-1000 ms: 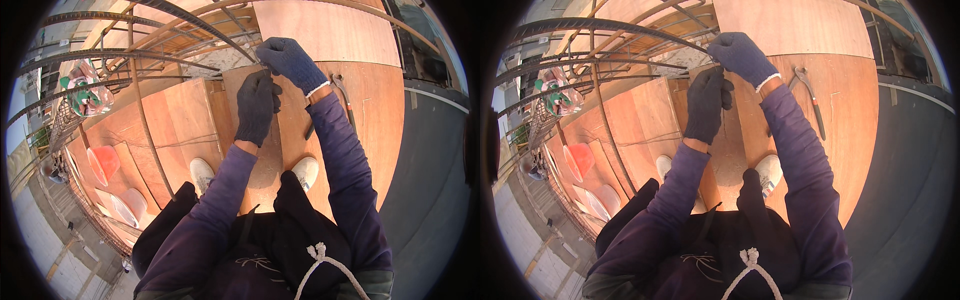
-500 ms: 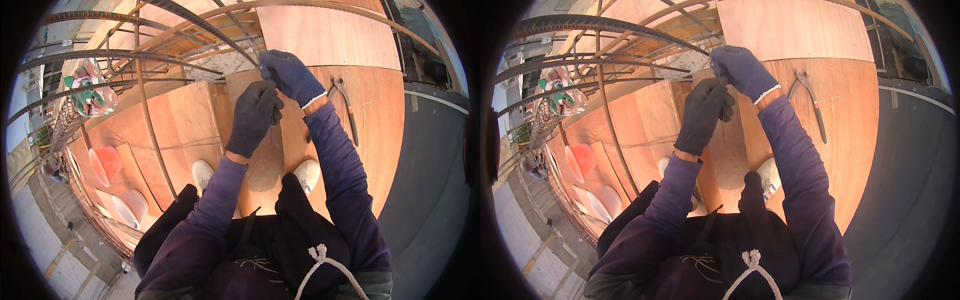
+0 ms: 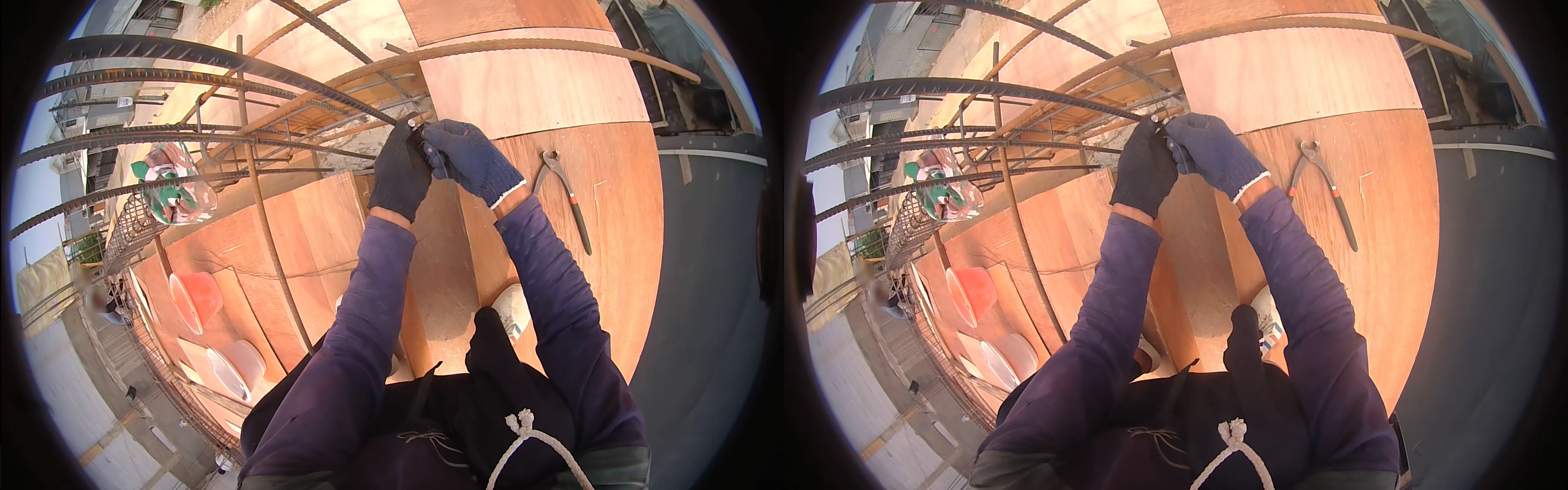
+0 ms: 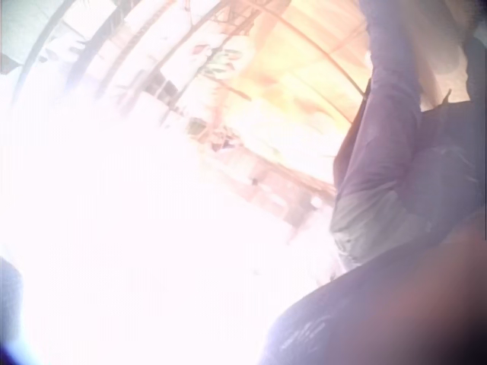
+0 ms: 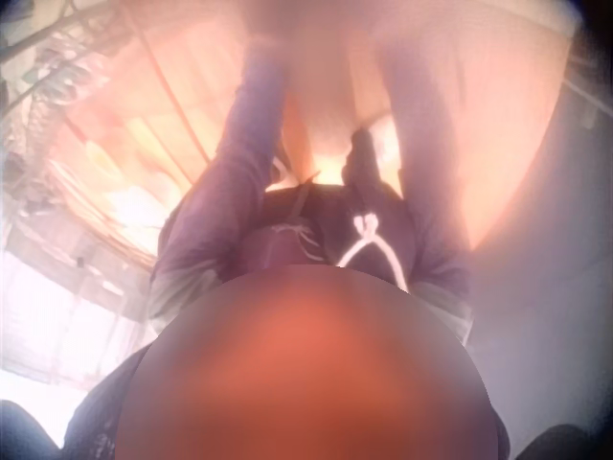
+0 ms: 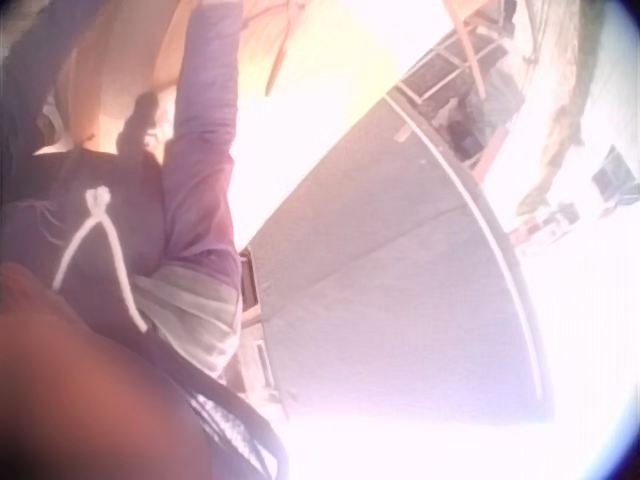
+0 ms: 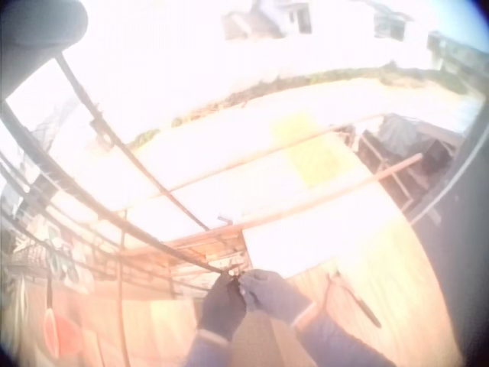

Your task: The person ties rebar intersections on a wooden scaffold using wire and pliers. They repeatedly pick up wire, wrap it around rebar joints, and twist it with pliers to secure the structure.

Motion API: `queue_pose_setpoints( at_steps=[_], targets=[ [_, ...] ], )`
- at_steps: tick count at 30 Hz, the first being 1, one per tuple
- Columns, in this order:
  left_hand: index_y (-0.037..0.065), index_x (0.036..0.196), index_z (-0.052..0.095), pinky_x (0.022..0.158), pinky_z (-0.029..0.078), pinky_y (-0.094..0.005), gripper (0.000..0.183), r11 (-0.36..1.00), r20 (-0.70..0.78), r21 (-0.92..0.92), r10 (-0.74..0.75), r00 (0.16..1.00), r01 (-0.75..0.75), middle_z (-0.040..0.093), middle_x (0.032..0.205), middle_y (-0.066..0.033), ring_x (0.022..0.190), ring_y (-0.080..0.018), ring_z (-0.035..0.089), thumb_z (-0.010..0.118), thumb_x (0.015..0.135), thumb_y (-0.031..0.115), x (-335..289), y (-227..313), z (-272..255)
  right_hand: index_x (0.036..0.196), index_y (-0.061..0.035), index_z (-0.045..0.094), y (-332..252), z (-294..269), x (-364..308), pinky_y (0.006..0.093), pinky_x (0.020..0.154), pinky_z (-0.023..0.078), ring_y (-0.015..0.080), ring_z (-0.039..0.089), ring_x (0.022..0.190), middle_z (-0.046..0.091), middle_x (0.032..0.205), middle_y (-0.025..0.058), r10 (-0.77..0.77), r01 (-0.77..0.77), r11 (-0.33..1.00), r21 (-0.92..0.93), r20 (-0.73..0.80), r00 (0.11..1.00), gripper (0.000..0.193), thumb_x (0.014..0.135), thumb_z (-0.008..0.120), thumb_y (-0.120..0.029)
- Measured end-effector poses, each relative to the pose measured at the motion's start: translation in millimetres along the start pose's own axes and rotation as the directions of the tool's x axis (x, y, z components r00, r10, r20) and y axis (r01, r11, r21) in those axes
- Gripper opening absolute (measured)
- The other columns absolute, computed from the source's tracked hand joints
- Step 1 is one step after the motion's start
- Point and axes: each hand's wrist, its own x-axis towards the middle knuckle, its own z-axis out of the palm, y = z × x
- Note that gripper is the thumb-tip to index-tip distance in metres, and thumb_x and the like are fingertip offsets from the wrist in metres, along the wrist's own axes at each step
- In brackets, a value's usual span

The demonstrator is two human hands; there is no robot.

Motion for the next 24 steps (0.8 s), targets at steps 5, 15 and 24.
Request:
queue_pose_setpoints(
  at_steps=[5,15,24],
  targets=[
    [0.005,0.130,0.064,0.080,0.057,-0.0272,0.035,0.370,0.121,-0.893,-0.354,0.927,0.257,0.069,0.111,-0.0101,0.093,-0.0161,0.066,0.053,0.108,0.030,15.8,-12.2,17.6,0.092,-0.0071,0.065,-1.9,0.5,-2.7,0.0264,0.057,0.048,0.0085,0.055,0.060,0.061,0.076,-0.0008,-0.002,0.002,1.000,0.030,0.015,1.000,0.018,0.103,0.065,-0.022],
    [0.006,0.139,0.060,0.093,0.054,-0.0400,0.038,0.253,0.234,-0.916,-0.290,0.928,0.310,0.065,0.113,-0.0078,0.101,-0.0223,0.063,0.056,0.108,0.026,16.6,-30.0,11.0,0.089,-0.0096,0.066,2.6,-8.8,-4.7,0.0271,0.054,0.048,0.0084,0.054,0.058,0.059,0.069,-0.0006,-0.053,0.051,0.987,-0.155,-0.005,0.999,0.023,0.103,0.065,-0.027],
    [0.002,0.142,0.057,0.108,0.050,-0.0454,0.040,0.257,0.305,-0.899,-0.210,0.929,0.354,0.063,0.137,-0.0233,0.124,-0.0333,0.062,0.054,0.107,0.021,19.9,-24.0,-0.2,0.092,-0.0110,0.068,0.8,-19.4,-6.7,0.0258,0.058,0.050,0.0079,0.057,0.065,0.061,0.075,-0.0021,0.018,-0.014,0.997,-0.081,0.043,0.999,0.018,0.103,0.066,-0.026]
  ],
)
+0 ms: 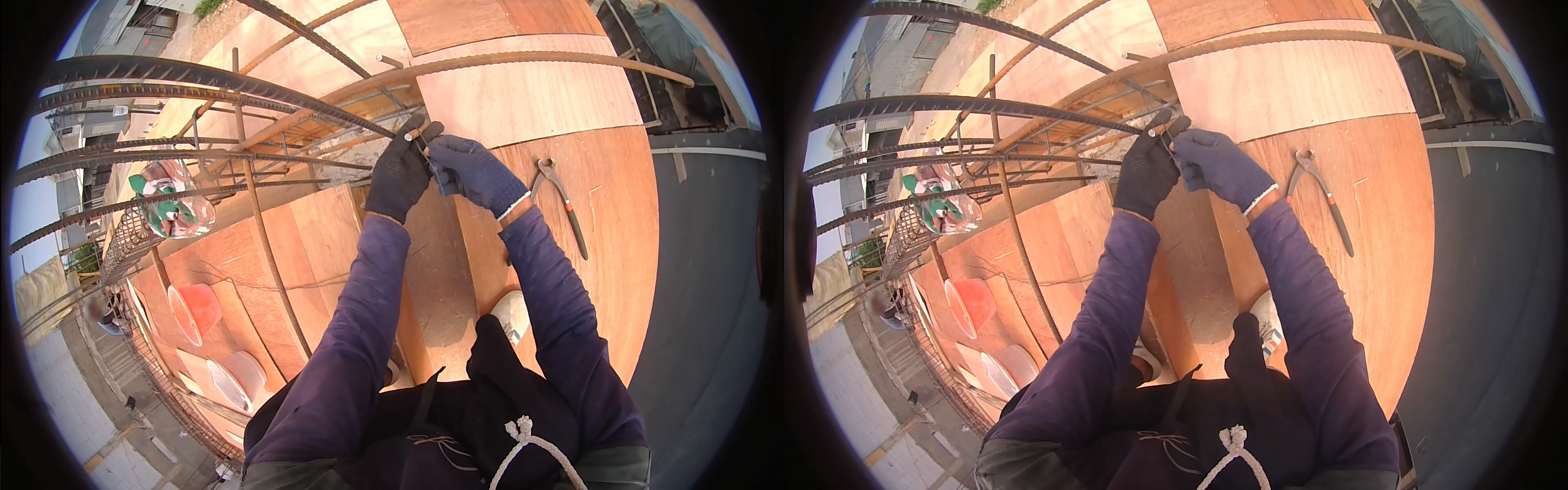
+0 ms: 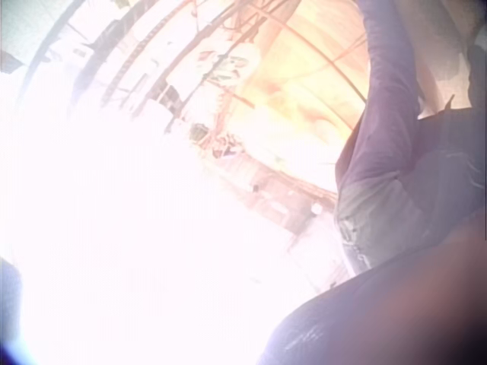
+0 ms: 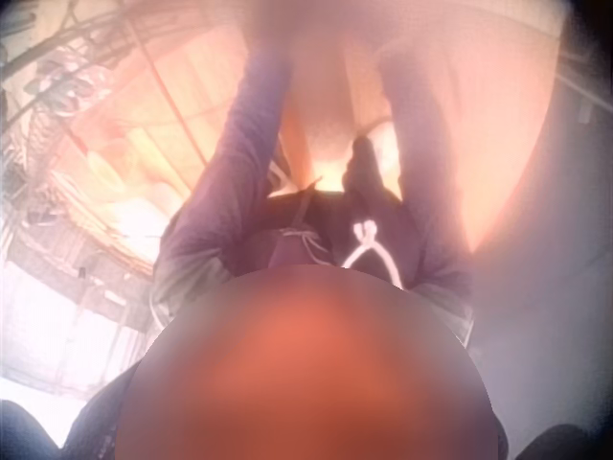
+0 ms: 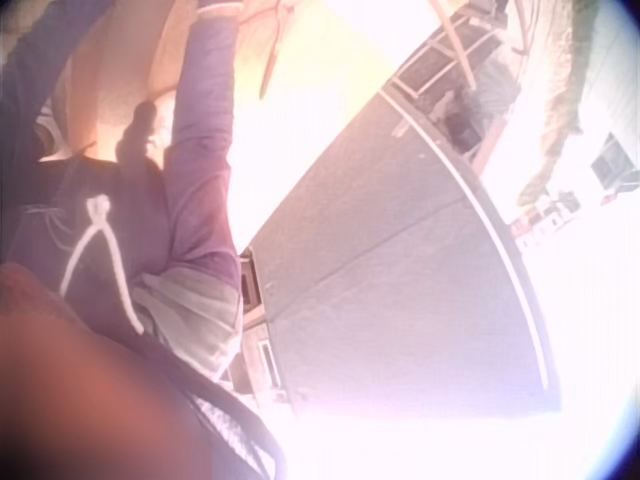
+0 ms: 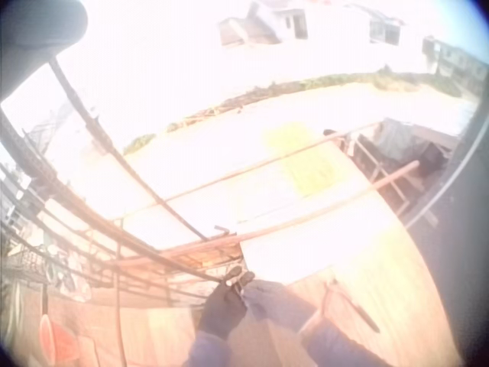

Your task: The person ties rebar intersections on a wooden scaffold using wire and pliers. They repeatedly pick up wire, wrap it around rebar joints, and twist it with pliers to secure the structure.

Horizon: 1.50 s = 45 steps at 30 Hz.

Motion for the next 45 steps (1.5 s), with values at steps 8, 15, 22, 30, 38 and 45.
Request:
queue_pose_setpoints(
  at_steps=[8,15,22,30,38,45],
  targets=[
    [0.004,0.151,0.049,0.109,0.049,-0.0450,0.046,0.999,0.058,0.045,-0.006,0.998,0.003,0.060,0.143,-0.0215,0.129,-0.0326,0.060,0.051,0.109,0.023,-3.2,1.9,0.1,0.098,-0.0069,0.070,7.0,11.0,-0.2,0.0255,0.059,0.050,0.0075,0.060,0.071,0.066,0.082,-0.0006,-0.155,0.139,0.957,-0.255,-0.043,0.987,0.019,0.102,0.066,-0.025],
    [0.005,0.150,0.050,0.106,0.050,-0.0484,0.044,0.999,0.044,-0.007,-0.034,0.998,0.035,0.059,0.144,-0.0205,0.129,-0.0316,0.060,0.050,0.110,0.025,-2.6,2.9,2.6,0.092,-0.0015,0.066,-12.6,-17.2,11.8,0.0317,0.064,0.049,0.0122,0.057,0.070,0.062,0.077,0.0052,-0.339,0.305,0.652,-0.694,0.093,0.936,0.016,0.092,0.069,-0.017],
    [0.003,0.154,0.047,0.105,0.053,-0.0461,0.050,0.999,0.066,0.031,-0.009,0.998,0.007,0.060,0.145,-0.0193,0.127,-0.0305,0.063,0.047,0.107,0.022,-6.9,9.2,9.9,0.092,-0.0021,0.064,-13.5,3.5,10.7,0.0357,0.067,0.050,0.0218,0.058,0.070,0.062,0.078,0.0111,-0.477,0.400,0.539,-0.741,0.123,0.870,0.016,0.089,0.069,-0.017],
    [0.002,0.153,0.047,0.104,0.054,-0.0475,0.051,1.000,0.049,0.022,-0.006,0.999,0.005,0.060,0.143,-0.0208,0.127,-0.0313,0.063,0.047,0.106,0.020,-11.5,10.9,15.3,0.091,-0.0020,0.062,-12.3,13.6,4.0,0.0379,0.067,0.051,0.0249,0.059,0.068,0.061,0.076,0.0131,-0.568,0.439,0.510,-0.740,0.094,0.818,0.015,0.089,0.066,-0.016],
    [0.002,0.149,0.051,0.106,0.052,-0.0480,0.046,0.999,0.107,0.000,-0.045,0.993,0.045,0.062,0.140,-0.0177,0.123,-0.0301,0.064,0.053,0.106,0.018,-7.8,15.7,10.7,0.090,-0.0020,0.060,-26.2,5.9,10.7,0.0401,0.069,0.050,0.0295,0.060,0.072,0.059,0.077,0.0160,-0.455,0.332,0.455,-0.826,0.105,0.884,0.014,0.091,0.065,-0.015],
    [0.001,0.145,0.056,0.107,0.051,-0.0430,0.042,1.000,0.049,-0.024,-0.015,0.999,0.016,0.066,0.135,-0.0180,0.122,-0.0299,0.064,0.055,0.106,0.018,-7.7,10.1,12.1,0.093,-0.0030,0.065,7.2,22.9,2.0,0.0415,0.070,0.051,0.0335,0.065,0.076,0.067,0.084,0.0171,-0.613,0.383,0.473,-0.793,0.015,0.790,0.016,0.094,0.069,-0.019]
  ],
)
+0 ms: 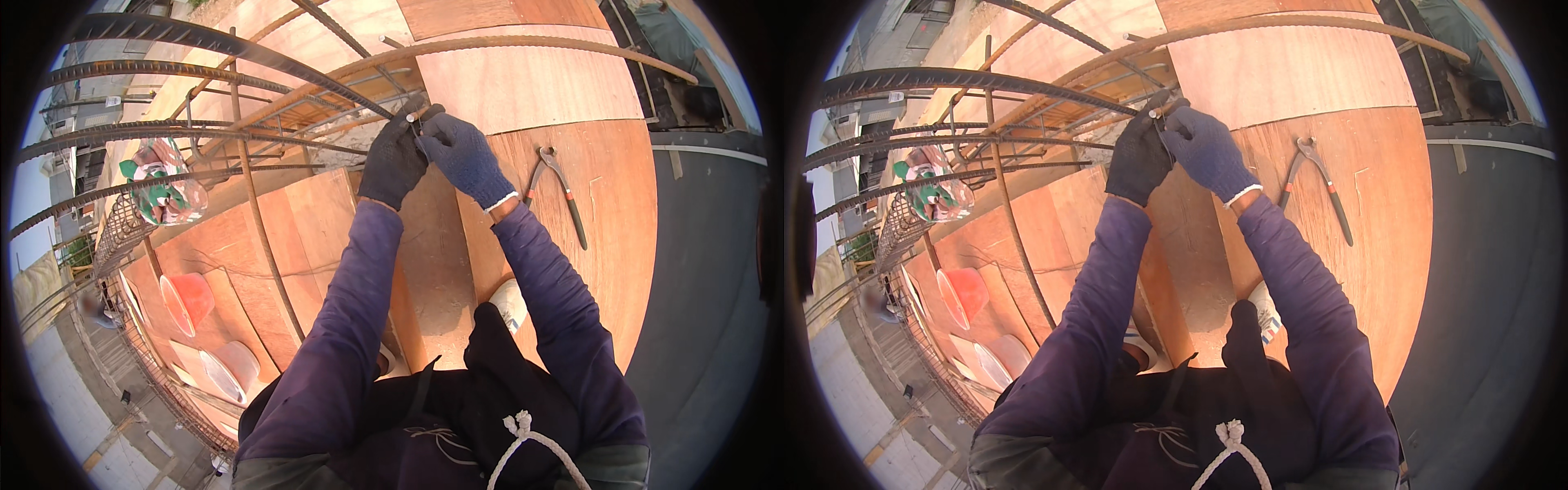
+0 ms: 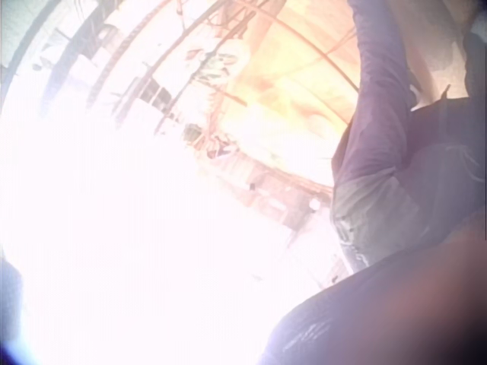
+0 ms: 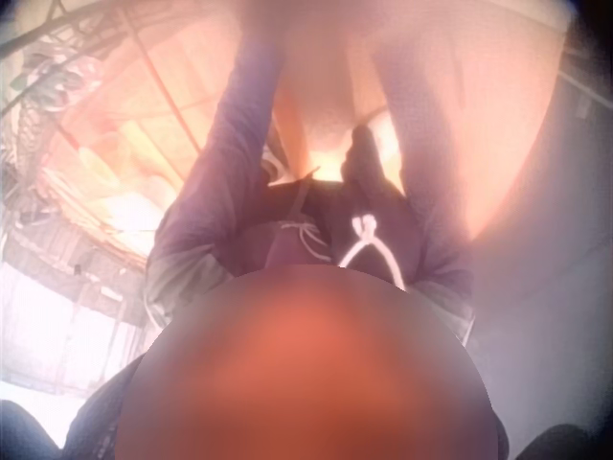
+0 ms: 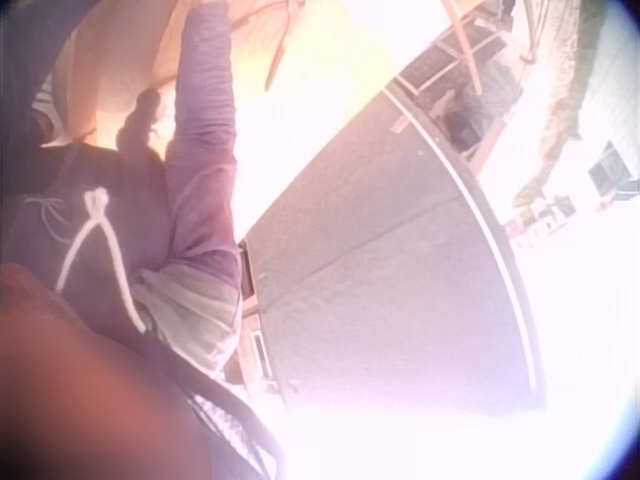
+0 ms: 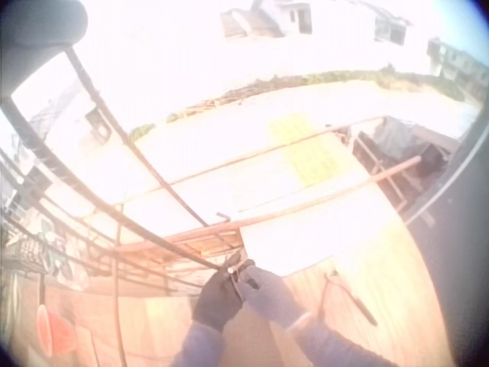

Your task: The person ties rebar intersections on a wooden scaffold using wire and pliers. They repeatedly pick up wire, wrap it around rebar joints, and twist it with pliers to secure the structure.

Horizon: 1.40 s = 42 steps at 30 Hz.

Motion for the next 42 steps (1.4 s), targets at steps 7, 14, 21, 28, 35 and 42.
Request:
queue_pose_setpoints(
  at_steps=[7,14,21,28,35,42],
  targets=[
    [0.003,0.143,0.059,0.103,0.053,-0.0419,0.039,0.997,-0.058,-0.059,0.037,0.998,-0.040,0.070,0.122,-0.0147,0.114,-0.0283,0.066,0.057,0.106,0.016,-0.8,-6.4,-2.8,0.096,-0.0039,0.069,-3.2,-3.3,-2.4,0.0438,0.072,0.053,0.0355,0.068,0.081,0.069,0.086,0.0161,-0.141,0.140,0.989,-0.053,-0.030,0.989,0.014,0.095,0.069,-0.018],
    [0.006,0.143,0.060,0.099,0.055,-0.0423,0.039,0.997,-0.006,-0.081,-0.015,1.000,0.015,0.070,0.117,-0.0097,0.108,-0.0246,0.068,0.058,0.107,0.018,-0.1,-4.1,-15.1,0.090,-0.0043,0.070,-17.7,-6.3,-8.8,0.0475,0.070,0.053,0.0392,0.067,0.080,0.070,0.089,0.0166,-0.084,0.088,0.960,-0.265,0.028,0.996,0.015,0.095,0.064,-0.018],
    [0.005,0.147,0.052,0.101,0.053,-0.0456,0.044,0.992,-0.139,0.127,-0.004,0.990,0.022,0.066,0.118,-0.0101,0.112,-0.0264,0.065,0.058,0.109,0.027,-9.7,-2.6,-17.3,0.088,-0.0029,0.070,-7.2,4.9,-2.2,0.0423,0.066,0.052,0.0304,0.064,0.070,0.065,0.077,0.0185,-0.038,0.035,0.996,-0.076,-0.032,0.999,0.025,0.098,0.064,-0.024],
    [0.005,0.145,0.051,0.104,0.051,-0.0483,0.053,0.997,-0.450,-0.019,0.060,0.891,-0.076,0.062,0.121,-0.0120,0.117,-0.0315,0.062,0.065,0.104,0.034,-63.2,-14.6,-17.0,0.087,-0.0017,0.070,-7.1,-8.4,-8.2,0.0286,0.060,0.049,0.0112,0.058,0.065,0.062,0.073,0.0025,0.349,-0.427,0.832,0.353,0.265,0.899,0.029,0.102,0.060,-0.025],
    [0.002,0.135,0.061,0.093,0.055,-0.0365,0.044,0.897,-0.381,0.440,0.232,0.895,-0.045,0.069,0.114,-0.0091,0.102,-0.0205,0.068,0.068,0.103,0.031,-63.6,-33.0,8.1,0.088,-0.0013,0.070,-18.0,-8.9,-7.6,0.0272,0.060,0.049,0.0100,0.057,0.065,0.062,0.074,0.0015,0.336,-0.420,0.832,0.363,0.273,0.901,0.029,0.101,0.062,-0.026],
    [0.001,0.098,0.077,0.068,0.045,-0.0277,0.026,0.702,-0.351,0.692,0.528,0.773,-0.165,0.067,0.086,-0.0006,0.077,-0.0100,0.057,0.069,0.102,0.025,-48.3,-24.6,27.3,0.093,-0.0018,0.073,-18.5,-2.1,-7.9,0.0263,0.060,0.049,0.0093,0.057,0.066,0.063,0.075,0.0011,0.375,-0.468,0.747,0.471,0.283,0.883,0.028,0.102,0.063,-0.026]
  ],
)
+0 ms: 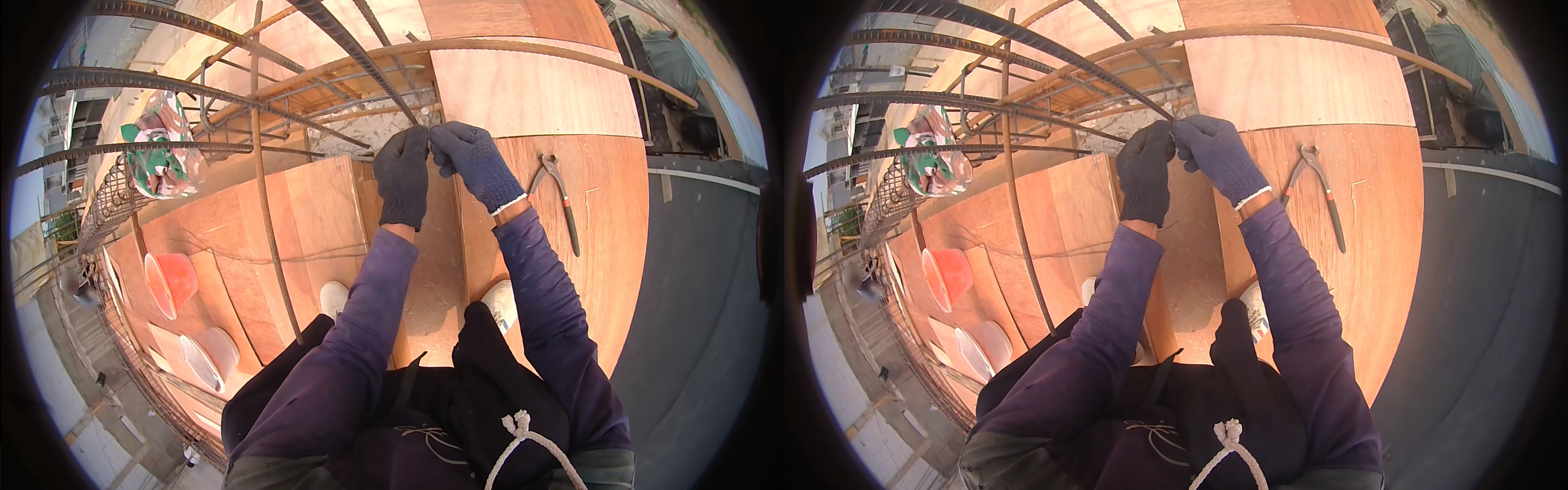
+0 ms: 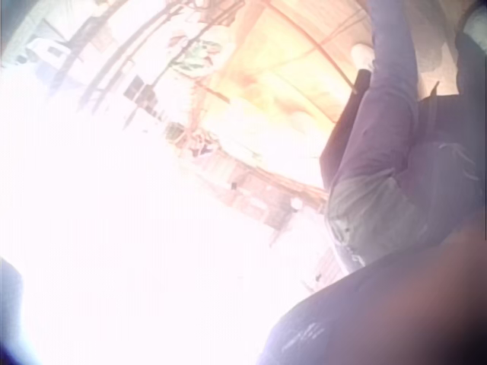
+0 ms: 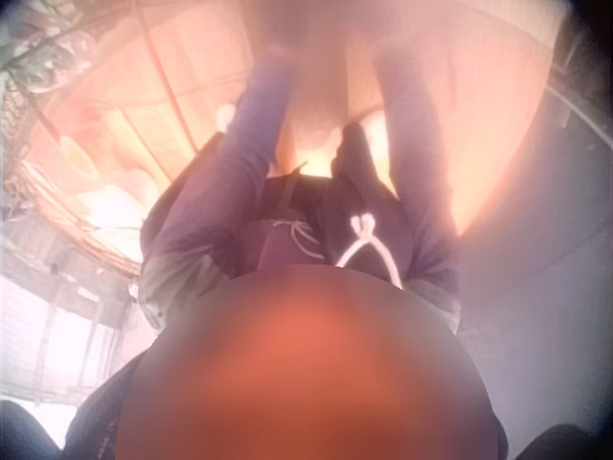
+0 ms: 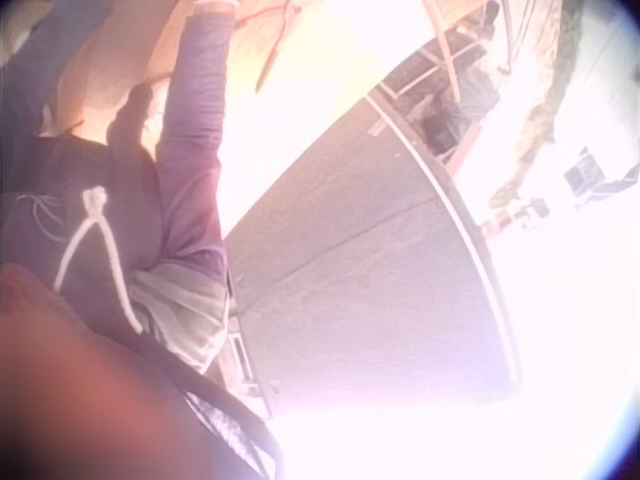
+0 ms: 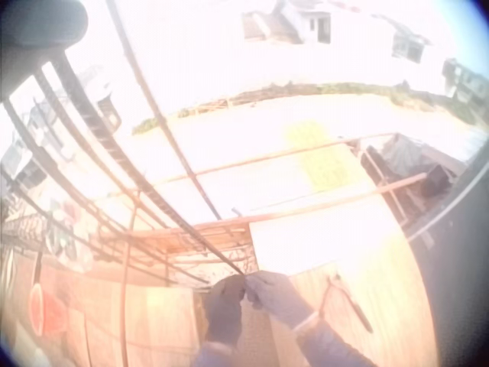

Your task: The person ties rebar intersections on a wooden scaffold using wire and pliers. They repeatedly pick up wire, wrap it around rebar joints, and twist it with pliers to secure the structure.

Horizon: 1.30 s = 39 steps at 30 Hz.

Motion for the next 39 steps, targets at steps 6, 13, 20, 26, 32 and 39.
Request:
queue_pose_setpoints(
  at_steps=[6,13,20,26,32,39],
  targets=[
    [0.004,0.101,0.075,0.071,0.047,-0.0287,0.019,0.962,-0.115,-0.144,-0.248,0.962,0.231,0.067,0.085,-0.0014,0.076,-0.0132,0.058,0.069,0.100,0.022,-25.5,-10.5,0.0,0.094,-0.0005,0.074,3.7,3.2,-4.6,0.0251,0.059,0.048,0.0092,0.057,0.064,0.064,0.074,0.0016,0.048,-0.043,0.990,0.137,-0.028,0.998,0.027,0.102,0.066,-0.026],
    [0.005,0.123,0.066,0.086,0.053,-0.0359,0.028,0.904,0.057,-0.278,-0.323,0.945,0.326,0.067,0.112,-0.0101,0.097,-0.0207,0.065,0.067,0.097,0.015,-23.6,-16.1,-9.2,0.083,0.0006,0.072,-6.9,14.1,-0.4,0.0282,0.058,0.048,0.0110,0.059,0.063,0.064,0.070,0.0032,-0.053,0.048,0.994,-0.093,-0.054,0.997,0.029,0.099,0.063,-0.023],
    [0.005,0.133,0.066,0.092,0.053,-0.0401,0.042,0.649,-0.102,0.693,0.521,0.848,-0.315,0.067,0.120,-0.0170,0.112,-0.0288,0.063,0.069,0.098,0.029,-24.3,1.6,-15.6,0.084,0.0010,0.071,-0.6,16.4,-0.1,0.0284,0.059,0.049,0.0098,0.059,0.062,0.064,0.068,0.0039,-0.127,0.112,0.974,-0.195,-0.062,0.990,0.032,0.100,0.061,-0.025],
    [0.002,0.112,0.072,0.082,0.052,-0.0441,0.036,0.648,0.310,0.666,0.210,0.927,-0.369,0.072,0.099,-0.0203,0.098,-0.0370,0.068,0.064,0.101,0.035,-4.4,35.2,-18.2,0.091,-0.0022,0.074,0.2,6.4,6.9,0.0263,0.061,0.051,0.0088,0.057,0.064,0.065,0.075,0.0002,-0.029,0.028,0.994,-0.101,-0.005,1.000,0.029,0.100,0.062,-0.027],
    [-0.001,0.101,0.073,0.070,0.050,-0.0453,0.036,0.638,0.312,0.709,0.099,0.945,-0.301,0.067,0.079,-0.0234,0.072,-0.0350,0.068,0.060,0.104,0.032,-3.1,34.0,-14.4,0.099,-0.0046,0.076,4.1,-1.8,2.9,0.0243,0.061,0.049,0.0076,0.056,0.066,0.063,0.077,-0.0018,-0.050,0.052,0.998,-0.028,0.046,0.998,0.027,0.100,0.061,-0.028],
    [-0.001,0.092,0.074,0.058,0.050,-0.0302,0.033,0.899,0.296,0.428,-0.235,0.926,0.091,0.068,0.075,-0.0067,0.062,-0.0124,0.061,0.065,0.104,0.028,5.2,35.4,-10.1,0.103,-0.0059,0.077,3.3,-18.3,10.3,0.0254,0.056,0.044,0.0076,0.052,0.065,0.060,0.076,-0.0023,-0.021,0.037,0.993,-0.114,0.140,0.990,0.029,0.102,0.062,-0.030]
  ],
)
